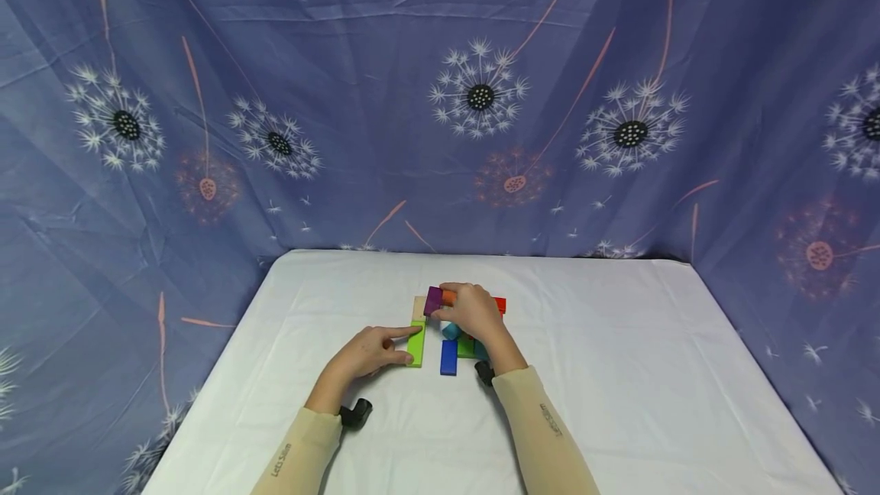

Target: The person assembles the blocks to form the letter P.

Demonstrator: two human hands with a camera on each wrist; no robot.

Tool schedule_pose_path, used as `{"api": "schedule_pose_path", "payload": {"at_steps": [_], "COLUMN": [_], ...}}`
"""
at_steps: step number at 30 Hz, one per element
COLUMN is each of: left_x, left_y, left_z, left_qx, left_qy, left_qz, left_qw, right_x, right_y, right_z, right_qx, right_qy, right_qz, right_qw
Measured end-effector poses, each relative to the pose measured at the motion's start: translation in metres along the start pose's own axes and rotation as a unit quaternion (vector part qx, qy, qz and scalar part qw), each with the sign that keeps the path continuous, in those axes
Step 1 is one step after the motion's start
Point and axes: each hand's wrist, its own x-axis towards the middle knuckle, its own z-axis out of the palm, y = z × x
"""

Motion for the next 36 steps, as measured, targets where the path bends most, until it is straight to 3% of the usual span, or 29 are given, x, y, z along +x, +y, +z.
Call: {"api": "schedule_pose_path", "payload": {"at_steps": [26,36], "left_x": [0.005,-0.002], "left_y": [0.006,0.003], "left_z": [0.001,0.001], "left_qx": [0.011,-0.006], "left_qy": [0.004,0.003], "left_qz": [-0.007,-0.010], "left_qw": [0.9999,0.9999], "right_x": [0.058,0.070], "right_y": [0.003,-0.003], "right_z": [0.004,0.013], "right_qx": [-0.032,-0.022], "right_qy": [0.017,0.008], "right_qz": [0.008,0.010], "right_qw": [0.9993,0.9997]}}
